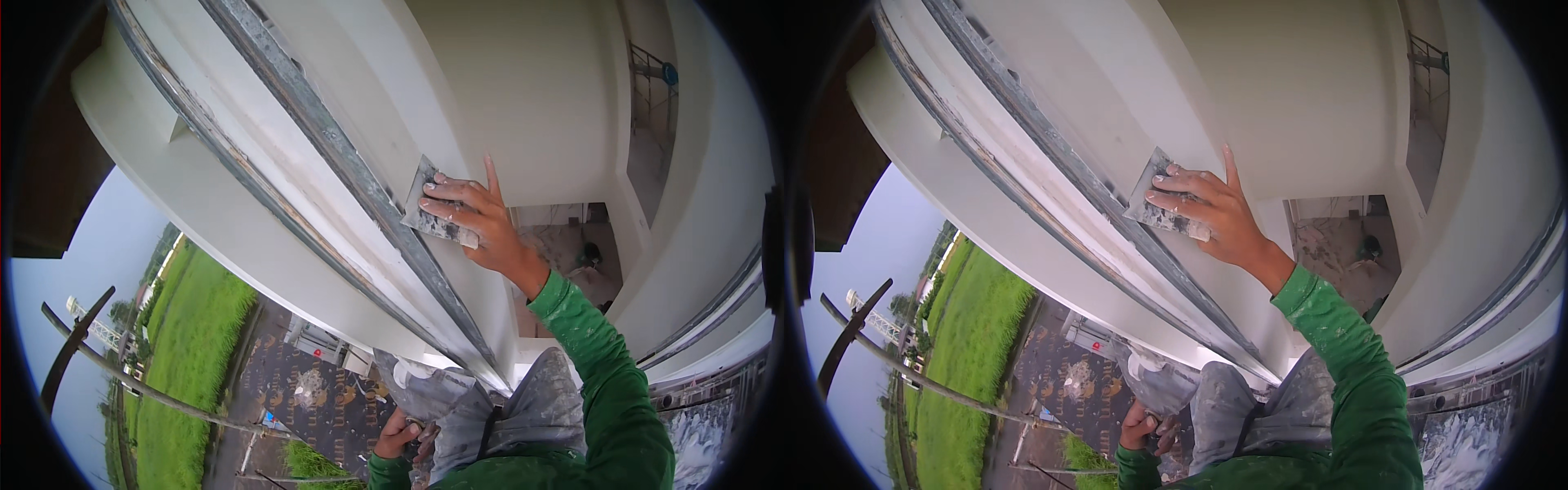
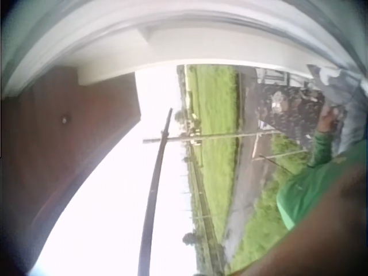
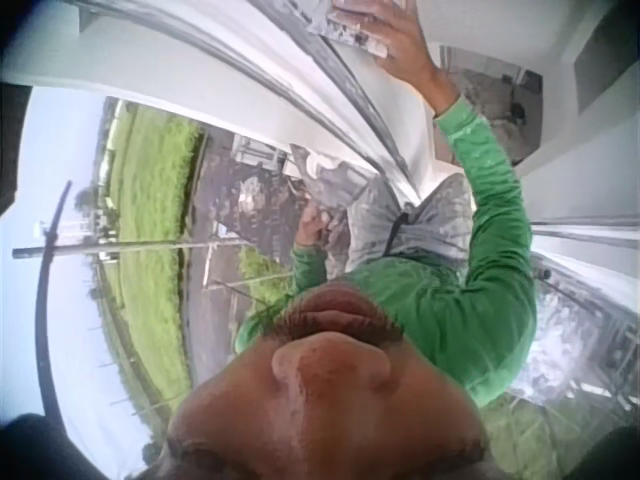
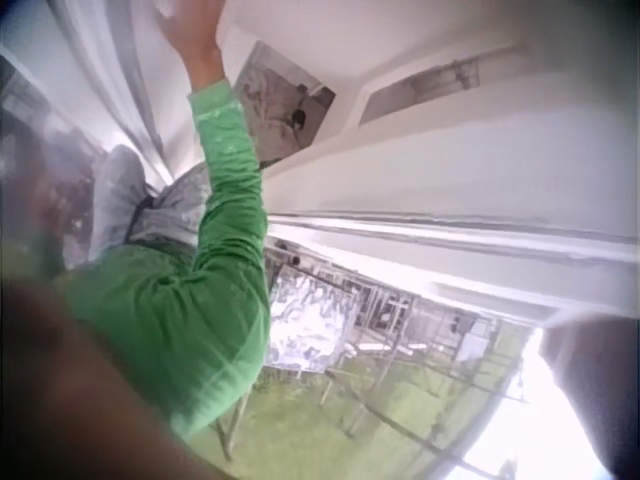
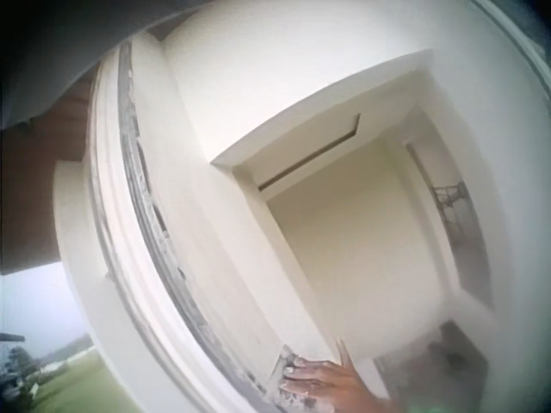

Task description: The person applies plaster to a vertical wall surface using a trowel and a smaller finishing tool. They repeatedly scoop plaster from a hawk, spread it along a vertical joint, and smooth the surface. The work is performed on scaffolding with a green field visible in the background.

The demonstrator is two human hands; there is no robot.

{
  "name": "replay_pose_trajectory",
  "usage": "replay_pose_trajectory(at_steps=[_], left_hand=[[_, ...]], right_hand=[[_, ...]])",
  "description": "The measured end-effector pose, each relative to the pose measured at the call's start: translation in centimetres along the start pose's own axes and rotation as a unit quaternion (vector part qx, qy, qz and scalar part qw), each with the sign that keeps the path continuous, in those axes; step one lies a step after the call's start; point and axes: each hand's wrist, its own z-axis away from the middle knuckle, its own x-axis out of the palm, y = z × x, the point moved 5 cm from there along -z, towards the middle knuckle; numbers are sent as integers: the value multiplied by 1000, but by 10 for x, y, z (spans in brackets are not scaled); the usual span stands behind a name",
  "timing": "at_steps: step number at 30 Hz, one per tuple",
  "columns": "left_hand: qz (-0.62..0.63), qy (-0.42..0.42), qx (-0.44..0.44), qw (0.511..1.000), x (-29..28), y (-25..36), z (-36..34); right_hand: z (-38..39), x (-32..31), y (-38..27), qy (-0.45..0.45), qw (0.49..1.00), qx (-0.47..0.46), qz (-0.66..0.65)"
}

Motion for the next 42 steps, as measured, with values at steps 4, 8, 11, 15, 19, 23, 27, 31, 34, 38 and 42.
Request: replay_pose_trajectory(at_steps=[4, 8, 11, 15, 19, 23, 27, 31, 34, 38, 42], left_hand=[[5, 1, -10, 1000, 7, -1, -6], [-25, 2, -5, 1000, -1, -9, -10], [-5, -16, 3, 1000, 2, -15, -11], [229, -99, -79, 965, 5, -31, -16], [122, -218, -42, 967, -20, -41, -28], [-2, -186, 21, 982, -10, 0, -16], [-37, -73, 20, 996, -16, 1, -20], [-30, -27, 30, 999, -17, -1, -16], [-22, -18, 38, 999, -21, -2, -15], [-17, 19, 52, 998, -32, 6, -1], [-14, 31, 65, 997, -36, 12, 9]], right_hand=[[60, 8, 7, -14, 999, 28, -23], [94, -5, 2, -108, 993, 38, 29], [102, -40, -29, -77, 995, 58, 10], [101, -52, -109, -79, 954, 69, -283], [121, -37, -135, -252, 922, 153, -250], [81, -78, -84, -207, 957, 162, -125], [-79, -114, -60, -6, 996, -42, 81], [-257, -118, -68, 108, 974, -171, 102], [-373, -122, -66, 135, 968, -205, -49], [-444, -119, -84, 206, 944, -257, 17], [-481, -103, -56, 221, 912, -343, 33]])
